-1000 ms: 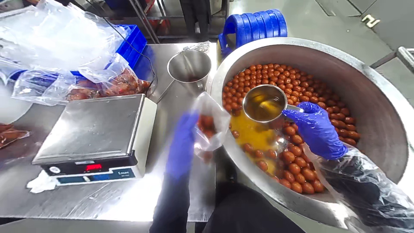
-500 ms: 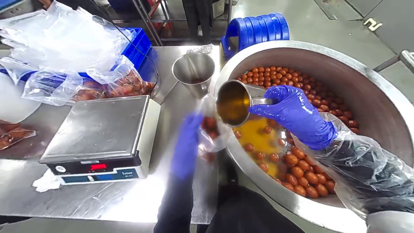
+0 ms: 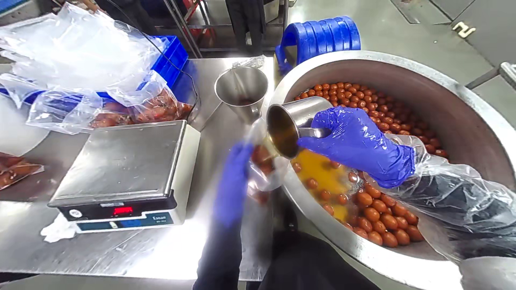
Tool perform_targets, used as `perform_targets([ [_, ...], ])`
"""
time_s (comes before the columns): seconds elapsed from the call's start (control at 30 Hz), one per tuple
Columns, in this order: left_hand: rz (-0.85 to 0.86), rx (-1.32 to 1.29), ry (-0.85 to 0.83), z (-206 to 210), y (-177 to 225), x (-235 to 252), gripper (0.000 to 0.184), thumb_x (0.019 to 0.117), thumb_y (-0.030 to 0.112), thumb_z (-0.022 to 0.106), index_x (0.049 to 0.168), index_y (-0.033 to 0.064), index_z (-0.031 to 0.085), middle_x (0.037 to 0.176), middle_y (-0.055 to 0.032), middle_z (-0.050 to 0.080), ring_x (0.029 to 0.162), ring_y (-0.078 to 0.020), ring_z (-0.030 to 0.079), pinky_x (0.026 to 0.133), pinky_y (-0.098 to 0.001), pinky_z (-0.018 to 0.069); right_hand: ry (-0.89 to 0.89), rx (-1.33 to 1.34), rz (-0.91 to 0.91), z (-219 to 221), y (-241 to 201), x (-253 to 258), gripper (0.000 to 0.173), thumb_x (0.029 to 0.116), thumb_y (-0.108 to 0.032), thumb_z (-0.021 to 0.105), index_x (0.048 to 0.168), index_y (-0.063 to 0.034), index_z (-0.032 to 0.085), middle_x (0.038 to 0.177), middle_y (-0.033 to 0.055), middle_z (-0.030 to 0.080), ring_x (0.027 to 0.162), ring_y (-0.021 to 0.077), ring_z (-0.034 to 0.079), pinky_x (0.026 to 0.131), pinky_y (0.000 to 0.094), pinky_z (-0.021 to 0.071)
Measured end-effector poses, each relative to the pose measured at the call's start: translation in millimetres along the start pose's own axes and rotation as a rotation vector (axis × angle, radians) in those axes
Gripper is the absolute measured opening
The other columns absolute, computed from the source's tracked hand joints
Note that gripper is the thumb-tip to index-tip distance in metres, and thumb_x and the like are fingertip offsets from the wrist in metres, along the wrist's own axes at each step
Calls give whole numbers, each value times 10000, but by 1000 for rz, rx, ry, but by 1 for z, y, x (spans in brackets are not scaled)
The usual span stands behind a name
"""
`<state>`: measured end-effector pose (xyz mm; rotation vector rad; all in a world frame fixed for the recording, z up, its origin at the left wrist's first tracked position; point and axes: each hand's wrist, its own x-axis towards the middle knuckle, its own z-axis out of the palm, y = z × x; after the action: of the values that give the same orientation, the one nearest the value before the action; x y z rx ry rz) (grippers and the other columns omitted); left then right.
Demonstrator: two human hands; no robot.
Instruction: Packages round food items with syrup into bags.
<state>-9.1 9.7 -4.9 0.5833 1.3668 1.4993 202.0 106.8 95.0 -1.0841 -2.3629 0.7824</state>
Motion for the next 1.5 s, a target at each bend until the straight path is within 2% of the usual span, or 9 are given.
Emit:
perform_targets([
  [0.13,10,-1,-4,0,0,-1,220,1065,160,452,1203,47,580,937,1,659,809,-41,646,710,-204,559,59,-13,-86,1,-4,-2,180,835,-277,759,749,-141,679,664,-48,589,620,33,538,563,258,421],
  [0.27,13,-15,0,0,-1,1,206,1063,153,461,1186,45,585,917,3,657,781,-38,641,683,-197,553,9,-16,-90,-3,-7,-1,197,877,-286,737,769,-131,680,666,-42,595,631,52,533,589,298,413],
  [0.53,2,-47,-6,-2,-1,1,204,1054,147,474,1190,38,581,919,-16,669,790,-59,654,698,-218,568,104,92,79,3,5,-4,230,827,-331,802,773,-169,648,709,-66,602,645,20,547,593,262,452],
  [0.67,4,-47,1,-1,1,0,194,1055,133,461,1164,44,595,895,-2,668,756,-42,645,669,-194,557,151,333,297,4,5,-6,173,804,-184,850,803,-143,682,743,-50,658,658,12,599,606,221,521],
  [0.77,-1,-69,-18,0,1,2,184,1056,132,456,1132,43,598,874,-8,670,754,-52,652,672,-208,565,224,530,341,4,7,-8,176,823,-82,814,768,-130,654,669,-48,634,542,14,544,489,191,466],
  [0.9,-8,-61,-28,0,-1,4,198,1055,149,469,1145,39,607,887,-25,674,772,-72,659,680,-230,574,271,643,295,-6,16,-14,173,852,-141,778,767,-152,627,624,-45,593,490,39,509,452,210,442],
  [1.1,-15,-27,35,3,0,4,191,1048,127,485,1161,26,602,917,-24,674,771,-60,653,666,-210,559,531,776,319,-20,19,-28,192,904,3,700,845,-131,577,694,-57,608,610,19,584,587,173,526],
  [1.3,-19,-57,3,-5,0,6,190,1043,124,490,1132,26,626,897,-40,697,784,-95,678,682,-252,585,596,868,335,11,80,-49,216,883,-41,677,750,-183,584,682,-81,657,626,12,618,621,190,551],
  [1.5,3,-90,-45,-11,1,7,215,1045,113,448,1133,20,621,907,-48,705,791,-102,684,697,-263,593,594,793,584,53,140,-72,185,885,-96,731,774,-123,585,703,-42,645,654,62,614,642,251,549],
])
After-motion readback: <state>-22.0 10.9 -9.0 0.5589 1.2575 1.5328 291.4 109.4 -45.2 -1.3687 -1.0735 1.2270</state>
